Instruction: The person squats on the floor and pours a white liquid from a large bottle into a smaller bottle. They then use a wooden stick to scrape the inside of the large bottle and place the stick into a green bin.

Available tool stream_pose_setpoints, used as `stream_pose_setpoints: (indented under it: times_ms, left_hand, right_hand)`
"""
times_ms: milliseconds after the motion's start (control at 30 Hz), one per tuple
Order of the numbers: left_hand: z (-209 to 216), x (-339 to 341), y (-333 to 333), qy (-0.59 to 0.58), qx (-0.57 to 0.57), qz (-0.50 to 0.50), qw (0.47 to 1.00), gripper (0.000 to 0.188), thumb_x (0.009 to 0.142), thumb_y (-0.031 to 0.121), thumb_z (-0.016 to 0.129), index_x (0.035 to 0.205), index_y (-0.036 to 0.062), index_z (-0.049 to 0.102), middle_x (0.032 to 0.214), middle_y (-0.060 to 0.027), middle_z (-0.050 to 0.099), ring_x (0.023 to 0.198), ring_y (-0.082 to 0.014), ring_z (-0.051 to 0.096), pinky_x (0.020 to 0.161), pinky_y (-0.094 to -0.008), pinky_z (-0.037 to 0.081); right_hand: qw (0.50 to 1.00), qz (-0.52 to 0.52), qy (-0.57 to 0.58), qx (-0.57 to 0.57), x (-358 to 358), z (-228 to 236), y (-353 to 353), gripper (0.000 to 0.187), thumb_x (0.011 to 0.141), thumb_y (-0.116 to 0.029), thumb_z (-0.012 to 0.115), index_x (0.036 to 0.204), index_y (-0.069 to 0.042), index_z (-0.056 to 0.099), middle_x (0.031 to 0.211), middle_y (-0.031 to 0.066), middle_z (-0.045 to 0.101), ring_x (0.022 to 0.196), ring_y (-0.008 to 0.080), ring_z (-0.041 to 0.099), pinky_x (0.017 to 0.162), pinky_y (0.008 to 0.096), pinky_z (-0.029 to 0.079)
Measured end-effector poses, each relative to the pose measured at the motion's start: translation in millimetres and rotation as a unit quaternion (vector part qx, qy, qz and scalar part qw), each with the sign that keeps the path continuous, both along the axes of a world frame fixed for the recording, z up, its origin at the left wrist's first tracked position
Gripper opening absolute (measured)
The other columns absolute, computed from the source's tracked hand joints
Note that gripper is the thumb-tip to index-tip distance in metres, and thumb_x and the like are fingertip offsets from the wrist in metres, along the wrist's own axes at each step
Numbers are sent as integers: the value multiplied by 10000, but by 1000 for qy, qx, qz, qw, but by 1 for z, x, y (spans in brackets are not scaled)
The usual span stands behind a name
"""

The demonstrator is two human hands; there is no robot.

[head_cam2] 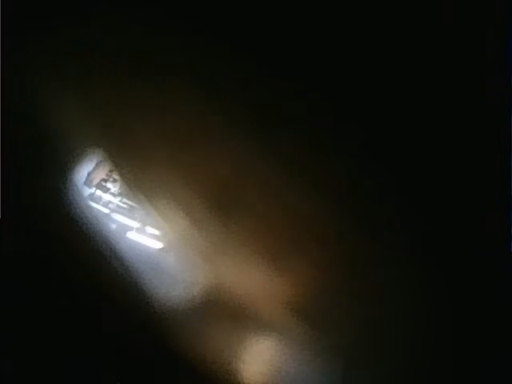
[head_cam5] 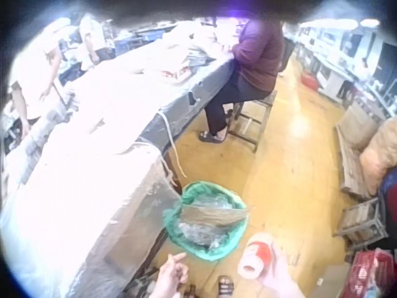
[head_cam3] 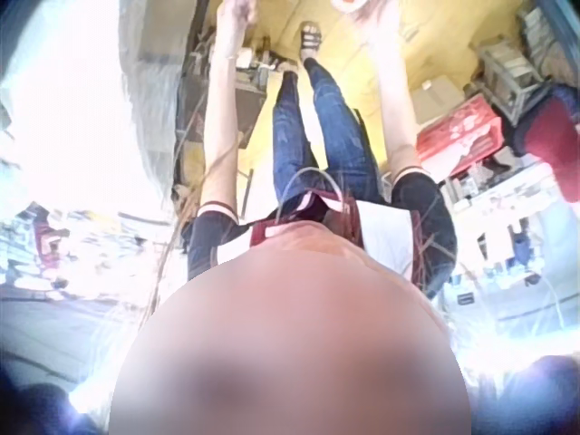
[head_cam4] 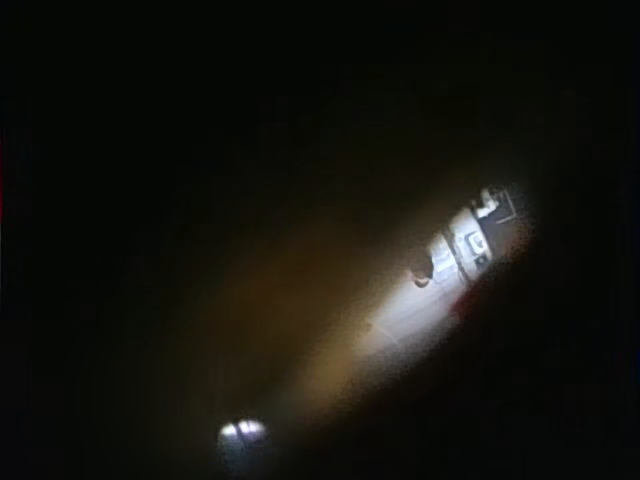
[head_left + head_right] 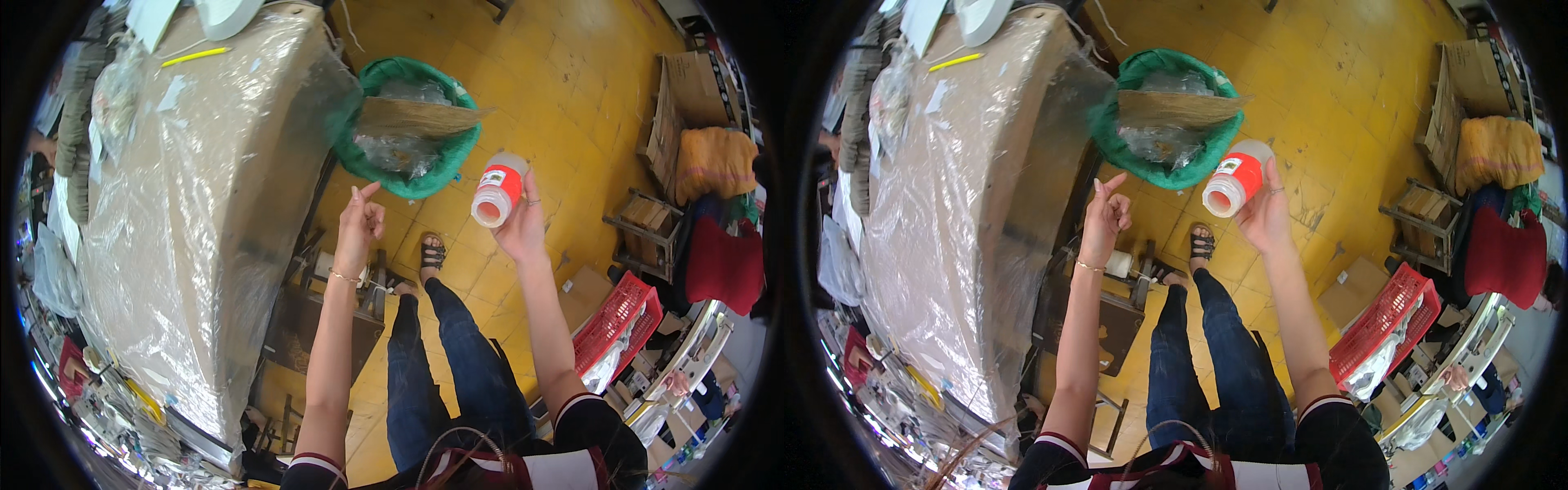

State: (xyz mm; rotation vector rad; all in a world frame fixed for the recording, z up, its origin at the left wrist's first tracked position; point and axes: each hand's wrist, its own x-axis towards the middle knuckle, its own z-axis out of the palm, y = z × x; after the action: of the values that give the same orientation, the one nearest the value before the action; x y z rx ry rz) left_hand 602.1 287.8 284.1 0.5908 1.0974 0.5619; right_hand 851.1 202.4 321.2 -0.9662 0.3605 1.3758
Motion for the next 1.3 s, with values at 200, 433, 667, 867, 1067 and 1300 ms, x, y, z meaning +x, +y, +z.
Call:
stream_pose_setpoints:
  times_ms: [200,433,667,867,1067,1300]
  left_hand:
    - [34,-38,5,-53,98,-19,994,485,992,492,365,992,39,539,918,-41,515,568,-107,436,546,-244,357]
    - [10,-46,28,324,455,-390,732,282,795,313,672,771,49,575,1063,-91,555,804,-317,624,689,-431,495]
    - [-70,17,74,297,490,-544,613,243,754,272,673,809,42,616,1173,-147,547,804,-325,649,703,-419,519]
    - [-132,76,123,327,413,-656,541,354,724,187,675,1052,64,623,1297,-143,522,876,-305,657,753,-407,531]
    - [-136,58,151,289,445,-560,637,543,689,70,671,1218,118,556,1248,-127,567,1156,-312,528,992,-410,406]
    - [-122,57,136,368,351,-515,690,387,753,99,642,1136,98,585,1147,-146,616,1091,-333,557,900,-421,436]
  right_hand:
    - [955,144,-258,23,-2,33,-1,608,918,-458,557,1366,-80,395,1277,75,531,1158,193,532,918,327,480]
    - [808,317,-492,66,22,27,32,630,863,-402,601,1352,-59,401,1247,74,532,1123,185,528,918,339,453]
    - [928,361,-81,41,58,-80,173,604,829,-404,594,1246,10,452,1114,148,596,965,229,613,854,371,508]
    - [859,507,-17,-62,20,-117,211,563,806,-417,613,1206,-37,500,1022,117,604,918,214,609,833,341,507]
    - [757,607,-235,64,17,-112,194,787,699,-416,585,1354,-5,442,1319,161,500,1225,249,468,1035,335,350]
    - [700,620,-323,146,9,-130,194,831,663,-427,605,1352,5,436,1377,181,453,1260,282,441,1048,355,336]
